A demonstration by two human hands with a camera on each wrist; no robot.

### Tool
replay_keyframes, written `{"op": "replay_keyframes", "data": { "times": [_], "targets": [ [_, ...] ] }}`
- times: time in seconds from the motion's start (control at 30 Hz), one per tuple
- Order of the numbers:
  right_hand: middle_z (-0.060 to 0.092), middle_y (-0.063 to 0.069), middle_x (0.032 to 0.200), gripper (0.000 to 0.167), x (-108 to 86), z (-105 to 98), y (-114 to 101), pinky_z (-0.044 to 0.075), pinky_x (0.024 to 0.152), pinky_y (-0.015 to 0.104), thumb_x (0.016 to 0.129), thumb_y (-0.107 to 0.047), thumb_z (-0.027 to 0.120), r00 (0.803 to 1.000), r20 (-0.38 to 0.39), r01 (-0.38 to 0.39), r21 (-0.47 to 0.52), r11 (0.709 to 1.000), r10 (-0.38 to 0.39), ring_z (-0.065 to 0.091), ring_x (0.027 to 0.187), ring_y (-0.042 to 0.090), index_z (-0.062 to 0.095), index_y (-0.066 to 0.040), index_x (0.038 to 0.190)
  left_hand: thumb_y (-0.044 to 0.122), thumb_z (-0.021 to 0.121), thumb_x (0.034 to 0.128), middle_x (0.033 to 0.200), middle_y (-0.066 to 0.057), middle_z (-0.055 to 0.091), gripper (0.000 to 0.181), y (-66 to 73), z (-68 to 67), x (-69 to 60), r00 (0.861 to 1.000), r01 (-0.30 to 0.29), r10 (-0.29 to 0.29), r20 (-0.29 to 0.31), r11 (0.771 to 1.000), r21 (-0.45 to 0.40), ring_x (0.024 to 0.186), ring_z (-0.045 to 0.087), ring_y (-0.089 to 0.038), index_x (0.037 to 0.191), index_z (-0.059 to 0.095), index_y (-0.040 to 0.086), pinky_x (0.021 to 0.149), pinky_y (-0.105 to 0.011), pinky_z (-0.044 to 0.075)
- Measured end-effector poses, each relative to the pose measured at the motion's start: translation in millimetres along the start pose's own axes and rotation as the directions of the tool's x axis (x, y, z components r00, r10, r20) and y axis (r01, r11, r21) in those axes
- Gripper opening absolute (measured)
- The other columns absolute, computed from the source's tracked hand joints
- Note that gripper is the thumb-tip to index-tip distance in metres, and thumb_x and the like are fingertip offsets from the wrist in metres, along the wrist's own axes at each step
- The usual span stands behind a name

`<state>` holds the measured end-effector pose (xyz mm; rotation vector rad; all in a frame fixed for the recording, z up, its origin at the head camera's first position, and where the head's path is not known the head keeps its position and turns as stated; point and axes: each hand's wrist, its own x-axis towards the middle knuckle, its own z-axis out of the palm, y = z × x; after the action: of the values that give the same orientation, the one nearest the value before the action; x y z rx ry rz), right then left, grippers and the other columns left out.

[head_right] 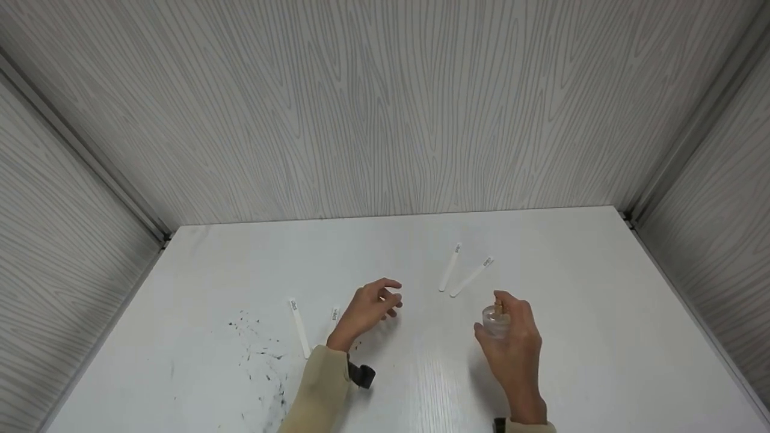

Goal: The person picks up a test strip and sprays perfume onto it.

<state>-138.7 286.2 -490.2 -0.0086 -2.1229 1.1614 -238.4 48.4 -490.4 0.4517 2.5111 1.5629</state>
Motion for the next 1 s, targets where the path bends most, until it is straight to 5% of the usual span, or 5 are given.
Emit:
{"op": "replay_keyframes", "data": {
  "times": [0.37,0.6,1.0],
  "targets": [
    [0.062,0.028,0.123,0.063,2.2,2,4,0.037,0.088,0.015,0.067,0.023,0.076,0.999,0.003,0.035,0.010,0.999,-0.035,0.050,0.113,-0.002,0.057,0.011,0.125,0.015,0.061,0.1013,0.088,0.001,0.071,0.030,-2.5,-23.4,-16.4,0.999,0.010,-0.009,-0.035,1.000,0.009,0.073,0.068,-0.011,0.127,0.065,-0.001,0.060,-0.022,0.048],
    [0.064,0.026,0.121,0.067,2.3,-1,2,0.037,0.089,0.013,0.064,0.025,0.079,0.999,-0.017,0.050,-0.004,0.999,-0.051,0.051,0.112,-0.001,0.059,0.007,0.126,0.015,0.061,0.1014,0.092,-0.005,0.071,0.031,-11.4,-36.4,-28.8,0.999,0.001,0.001,-0.051,0.999,0.043,0.078,0.070,-0.022,0.126,0.065,-0.002,0.063,-0.027,0.050],
    [0.063,0.026,0.120,0.065,0.2,-1,2,0.037,0.091,0.014,0.064,0.025,0.077,0.999,-0.016,0.051,0.014,0.999,-0.051,0.050,0.113,-0.004,0.058,0.010,0.124,0.015,0.062,0.1003,0.093,-0.008,0.071,0.028,-28.1,-53.2,-53.0,0.994,-0.011,0.024,-0.111,0.994,0.111,0.075,0.064,-0.015,0.122,0.067,-0.002,0.067,-0.034,0.053]
  ]
}}
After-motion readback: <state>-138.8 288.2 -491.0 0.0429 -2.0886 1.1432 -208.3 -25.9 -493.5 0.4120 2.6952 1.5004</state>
